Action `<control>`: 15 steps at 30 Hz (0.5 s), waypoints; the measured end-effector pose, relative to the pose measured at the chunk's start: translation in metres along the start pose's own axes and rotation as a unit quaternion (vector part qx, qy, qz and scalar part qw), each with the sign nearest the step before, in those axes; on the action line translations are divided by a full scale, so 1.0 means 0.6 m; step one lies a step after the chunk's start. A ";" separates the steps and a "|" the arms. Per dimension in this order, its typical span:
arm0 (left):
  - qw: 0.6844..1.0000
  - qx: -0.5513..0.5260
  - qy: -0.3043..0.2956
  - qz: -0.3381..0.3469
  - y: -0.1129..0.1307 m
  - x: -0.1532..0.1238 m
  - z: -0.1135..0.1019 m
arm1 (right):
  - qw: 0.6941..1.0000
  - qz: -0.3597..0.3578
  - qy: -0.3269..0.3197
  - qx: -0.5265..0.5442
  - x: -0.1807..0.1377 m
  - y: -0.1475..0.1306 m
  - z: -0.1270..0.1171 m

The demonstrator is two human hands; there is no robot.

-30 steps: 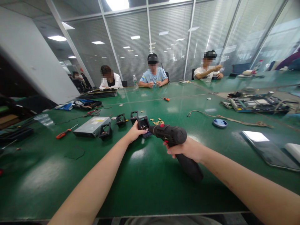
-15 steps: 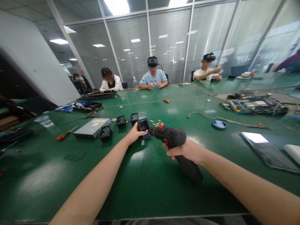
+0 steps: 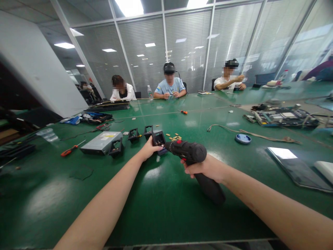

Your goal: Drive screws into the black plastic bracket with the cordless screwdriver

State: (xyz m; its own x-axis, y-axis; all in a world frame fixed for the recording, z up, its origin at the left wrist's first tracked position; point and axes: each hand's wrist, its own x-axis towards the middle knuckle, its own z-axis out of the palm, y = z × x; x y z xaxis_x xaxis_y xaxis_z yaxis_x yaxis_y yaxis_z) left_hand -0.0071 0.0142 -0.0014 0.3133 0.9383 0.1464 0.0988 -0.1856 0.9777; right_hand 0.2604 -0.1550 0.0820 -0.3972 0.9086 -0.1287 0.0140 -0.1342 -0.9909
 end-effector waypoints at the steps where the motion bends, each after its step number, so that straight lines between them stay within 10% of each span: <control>1: 1.000 0.003 -0.002 0.001 0.000 0.000 0.000 | 1.000 -0.002 -0.001 -0.001 0.000 -0.001 0.000; 15: 1.000 -0.005 0.002 -0.004 -0.003 0.001 0.000 | 1.000 0.003 0.000 0.000 0.001 -0.001 0.000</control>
State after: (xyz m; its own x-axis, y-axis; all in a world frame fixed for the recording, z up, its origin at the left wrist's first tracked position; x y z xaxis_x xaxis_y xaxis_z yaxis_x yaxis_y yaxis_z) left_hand -0.0069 0.0151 -0.0029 0.3089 0.9409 0.1391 0.0924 -0.1752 0.9802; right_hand 0.2604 -0.1544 0.0823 -0.3969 0.9078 -0.1356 0.0160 -0.1409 -0.9899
